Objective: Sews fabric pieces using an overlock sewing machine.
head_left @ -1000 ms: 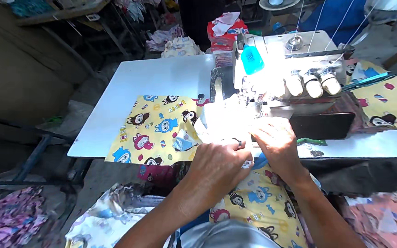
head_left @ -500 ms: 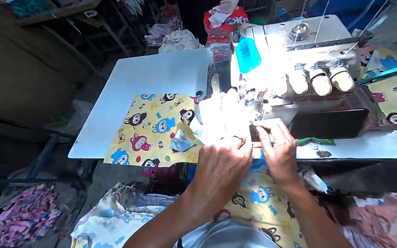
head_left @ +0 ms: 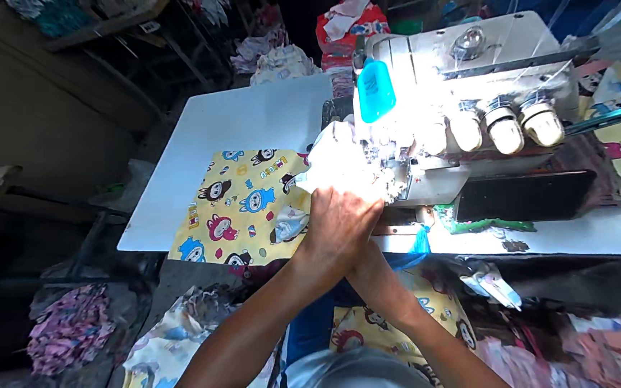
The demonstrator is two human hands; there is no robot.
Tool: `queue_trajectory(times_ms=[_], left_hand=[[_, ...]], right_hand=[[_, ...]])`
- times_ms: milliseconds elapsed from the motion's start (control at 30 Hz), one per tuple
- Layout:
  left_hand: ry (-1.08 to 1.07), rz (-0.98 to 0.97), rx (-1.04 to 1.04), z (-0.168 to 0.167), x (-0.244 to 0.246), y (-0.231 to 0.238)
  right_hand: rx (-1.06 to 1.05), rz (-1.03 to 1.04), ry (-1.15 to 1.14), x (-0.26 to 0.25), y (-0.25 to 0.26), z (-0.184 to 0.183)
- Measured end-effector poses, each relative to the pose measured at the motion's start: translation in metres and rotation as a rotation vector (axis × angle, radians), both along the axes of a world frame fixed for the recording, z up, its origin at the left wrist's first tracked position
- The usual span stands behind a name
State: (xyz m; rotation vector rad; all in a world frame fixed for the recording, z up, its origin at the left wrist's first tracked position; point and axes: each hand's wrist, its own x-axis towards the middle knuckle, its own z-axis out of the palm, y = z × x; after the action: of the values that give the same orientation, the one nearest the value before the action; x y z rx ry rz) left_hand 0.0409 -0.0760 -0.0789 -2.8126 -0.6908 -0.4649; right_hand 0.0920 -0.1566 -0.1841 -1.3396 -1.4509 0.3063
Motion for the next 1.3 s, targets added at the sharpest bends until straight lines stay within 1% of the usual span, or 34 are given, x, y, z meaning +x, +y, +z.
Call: queue_trajectory(times_ms=[100,167,200,267,367,467,533,633,733,833,900,1033,1100,1133,1167,1200,1233,1267,1300], left_hand=[[-0.062,-0.035,0.023,-0.004,0.004,0.013],[-0.055,-0.078,0.005,0.001,0.002,0.021],[-0.036,-0.110,-0.025,0.005,-0.002,0.028],[0.061,-0.121,-0.120,0.023,-0.010,0.045],[0.204,-0.065,-0.275,0.058,-0.017,0.071],[0.238,-0.054,-0.316,0.078,-0.020,0.088],[0.233,-0.069,-0.306,0.088,-0.017,0.087],[0.186,-0.128,-0.255,0.095,-0.013,0.075],[0.137,-0.198,-0.234,0.090,-0.010,0.055],[0.084,-0.242,-0.230,0.067,-0.016,0.030],[0.049,-0.228,-0.196,0.046,-0.023,0.009],[0.046,-0.173,-0.100,0.015,-0.027,-0.019],[0.030,-0.146,-0.055,0.009,-0.026,-0.022],[0.027,-0.129,-0.038,0.008,-0.024,-0.020],[0.035,-0.107,-0.024,0.008,-0.022,-0.018],[0.042,-0.089,-0.015,0.008,-0.020,-0.016],[0.049,-0.075,-0.007,0.008,-0.018,-0.013],[0.051,-0.065,0.006,0.007,-0.015,-0.010],[0.044,-0.060,0.010,0.005,-0.014,-0.007]], right_hand=[[-0.078,0.040,0.017,0.003,-0.006,-0.007],[-0.109,0.061,0.028,0.009,-0.013,-0.010],[-0.091,0.063,0.039,0.014,-0.016,-0.012],[-0.063,0.032,0.083,0.028,-0.022,-0.012],[0.004,-0.106,0.208,0.044,-0.026,0.000],[0.091,-0.204,0.267,0.046,-0.017,0.015],[0.086,-0.176,0.320,0.040,-0.007,0.022],[0.020,-0.049,0.374,0.025,0.009,0.027],[0.031,0.034,0.317,0.008,0.018,0.024],[0.049,0.072,0.314,-0.006,0.013,0.021],[0.077,0.041,0.258,-0.011,0.005,0.014],[0.026,-0.035,0.131,-0.018,-0.018,0.004],[-0.026,-0.016,0.088,-0.020,-0.019,0.007],[-0.118,0.021,0.084,-0.019,-0.018,0.015],[-0.285,0.117,0.120,-0.015,-0.016,0.030],[-0.380,0.177,0.145,-0.011,-0.013,0.041],[-0.387,0.194,0.156,-0.010,-0.011,0.046],[-0.337,0.187,0.159,-0.010,-0.011,0.044],[-0.227,0.158,0.155,-0.013,-0.010,0.035]])
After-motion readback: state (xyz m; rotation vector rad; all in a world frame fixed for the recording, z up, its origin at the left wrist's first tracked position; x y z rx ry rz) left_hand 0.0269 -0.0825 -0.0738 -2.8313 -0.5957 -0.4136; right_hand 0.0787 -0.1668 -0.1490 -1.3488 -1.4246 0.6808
